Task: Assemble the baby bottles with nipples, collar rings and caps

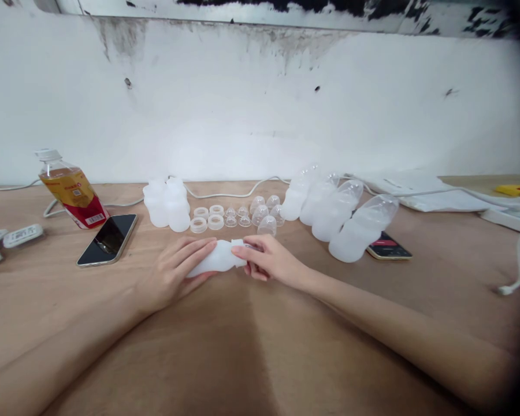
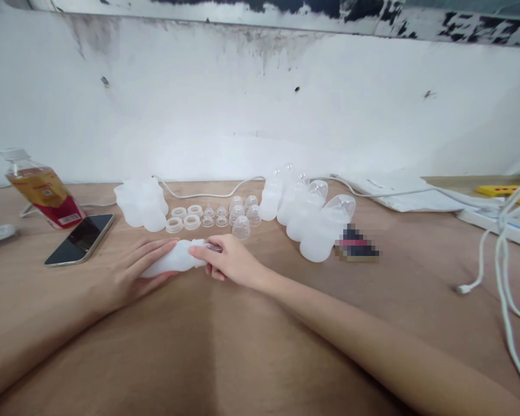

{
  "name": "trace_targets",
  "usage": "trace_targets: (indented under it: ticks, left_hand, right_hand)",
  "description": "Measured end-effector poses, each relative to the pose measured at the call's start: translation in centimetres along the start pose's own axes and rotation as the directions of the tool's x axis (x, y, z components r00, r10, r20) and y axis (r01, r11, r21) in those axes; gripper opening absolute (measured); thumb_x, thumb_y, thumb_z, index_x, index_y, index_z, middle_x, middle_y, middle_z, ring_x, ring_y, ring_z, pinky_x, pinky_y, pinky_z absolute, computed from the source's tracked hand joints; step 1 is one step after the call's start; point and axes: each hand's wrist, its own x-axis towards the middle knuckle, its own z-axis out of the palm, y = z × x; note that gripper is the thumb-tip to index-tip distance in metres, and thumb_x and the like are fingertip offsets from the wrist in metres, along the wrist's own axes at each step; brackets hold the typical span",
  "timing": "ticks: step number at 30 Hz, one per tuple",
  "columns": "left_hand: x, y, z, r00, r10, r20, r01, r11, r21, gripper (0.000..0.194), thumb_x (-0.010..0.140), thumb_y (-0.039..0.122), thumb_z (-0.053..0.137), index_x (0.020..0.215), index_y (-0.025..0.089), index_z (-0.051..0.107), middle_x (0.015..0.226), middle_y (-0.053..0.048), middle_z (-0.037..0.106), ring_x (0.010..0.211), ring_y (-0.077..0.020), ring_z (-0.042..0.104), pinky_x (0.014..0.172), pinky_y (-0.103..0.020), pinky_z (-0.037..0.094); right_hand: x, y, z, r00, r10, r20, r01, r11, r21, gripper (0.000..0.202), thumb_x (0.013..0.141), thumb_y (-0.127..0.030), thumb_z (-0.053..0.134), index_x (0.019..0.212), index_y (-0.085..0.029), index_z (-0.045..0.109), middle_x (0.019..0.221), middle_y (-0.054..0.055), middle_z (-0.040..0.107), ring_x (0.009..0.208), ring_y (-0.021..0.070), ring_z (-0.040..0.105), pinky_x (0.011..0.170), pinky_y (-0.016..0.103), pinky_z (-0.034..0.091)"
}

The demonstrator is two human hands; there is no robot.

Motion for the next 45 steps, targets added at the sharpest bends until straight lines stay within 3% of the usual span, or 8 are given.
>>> trace_targets:
  ticks: [9,16,20,24,30,37,41,45]
  left_hand:
    - [-0.2,-0.1,-0.4,0.99,0.138,0.0,-0.136,0.975,0.177,0.052,0.078,0.018,0.056,0.125,0.018,0.035,0.117,-0.012,0.055,0.104,-0.0224,0.051,0.08,-0.036,0.046]
    - [-0.2,0.0,0.3,0.994,-0.071,-0.088,0.074,0.997,0.026,0.049,0.075,0.026,0.057,0.119,0.022,0.036,0.11,-0.01,0.056,0.097,-0.0208,0.056,0.077,-0.033,0.049]
    - [-0.1,-0.1,0.2,0.943,-0.307,-0.131,0.31,0.951,0.0,0.042,0.073,0.034,0.057,0.11,0.022,0.041,0.1,-0.007,0.06,0.087,-0.0211,0.06,0.073,-0.033,0.05]
    - [0.1,-0.2,0.0,0.89,-0.437,-0.129,0.44,0.898,-0.005,0.038,0.073,0.04,0.055,0.104,0.022,0.045,0.094,-0.004,0.063,0.079,-0.021,0.061,0.066,-0.032,0.05]
    - [0.2,-0.3,0.0,0.874,-0.473,-0.117,0.474,0.88,-0.012,0.038,0.072,0.041,0.054,0.104,0.022,0.047,0.096,-0.004,0.063,0.079,-0.0214,0.061,0.064,-0.031,0.048]
    - [0.3,-0.3,-0.1,0.871,-0.475,-0.127,0.476,0.879,-0.018,0.037,0.072,0.041,0.055,0.103,0.022,0.048,0.095,-0.004,0.064,0.077,-0.021,0.061,0.064,-0.031,0.049]
    - [0.5,-0.2,-0.2,0.873,-0.472,-0.128,0.472,0.881,-0.029,0.035,0.073,0.041,0.054,0.102,0.022,0.048,0.094,-0.003,0.064,0.076,-0.0209,0.061,0.062,-0.031,0.049]
    - [0.5,-0.1,-0.3,0.877,-0.466,-0.114,0.466,0.884,-0.031,0.035,0.073,0.042,0.054,0.101,0.021,0.049,0.094,-0.004,0.064,0.074,-0.0214,0.062,0.061,-0.031,0.049]
  right_hand:
    - [0.1,-0.3,0.0,0.95,0.244,0.192,-0.291,0.917,0.272,0.043,0.074,-0.055,0.044,0.064,-0.014,0.05,0.047,-0.003,0.048,0.031,0.0018,0.031,0.031,0.016,0.012]
    - [0.0,-1.3,-1.6,0.993,-0.076,-0.085,0.033,0.908,-0.417,0.057,0.082,-0.059,0.025,0.059,-0.015,0.055,0.055,0.003,0.056,0.051,0.0111,0.051,0.05,0.024,0.035]
    - [0.4,-0.6,-4.2,0.835,-0.401,-0.378,-0.088,0.581,-0.81,0.035,0.083,-0.046,0.036,0.087,-0.019,0.058,0.094,0.007,0.06,0.077,0.0191,0.055,0.061,0.029,0.037]
    - [1.0,1.1,-5.1,0.881,-0.296,-0.369,-0.243,0.387,-0.89,0.034,0.082,-0.041,0.039,0.103,-0.017,0.052,0.104,0.012,0.054,0.085,0.0252,0.055,0.06,0.031,0.039]
    - [0.7,1.6,-3.1,0.94,-0.239,-0.244,-0.127,0.418,-0.9,0.031,0.079,-0.034,0.046,0.104,-0.017,0.045,0.105,0.014,0.05,0.074,0.023,0.056,0.06,0.034,0.041]
    - [1.3,1.2,-2.7,0.947,-0.211,-0.243,0.171,0.97,-0.173,0.028,0.076,-0.04,0.051,0.096,-0.021,0.044,0.094,0.004,0.052,0.068,0.0132,0.052,0.056,0.027,0.041]
    - [1.9,2.5,-2.1,0.959,-0.096,-0.267,0.224,0.833,0.506,0.025,0.076,-0.04,0.051,0.093,-0.021,0.048,0.092,0.002,0.053,0.067,0.01,0.051,0.051,0.022,0.038]
    - [2.2,3.9,-1.7,0.973,0.064,-0.223,0.116,0.696,0.708,0.02,0.074,-0.036,0.057,0.083,-0.018,0.052,0.082,0.001,0.054,0.064,0.0087,0.051,0.053,0.021,0.038]
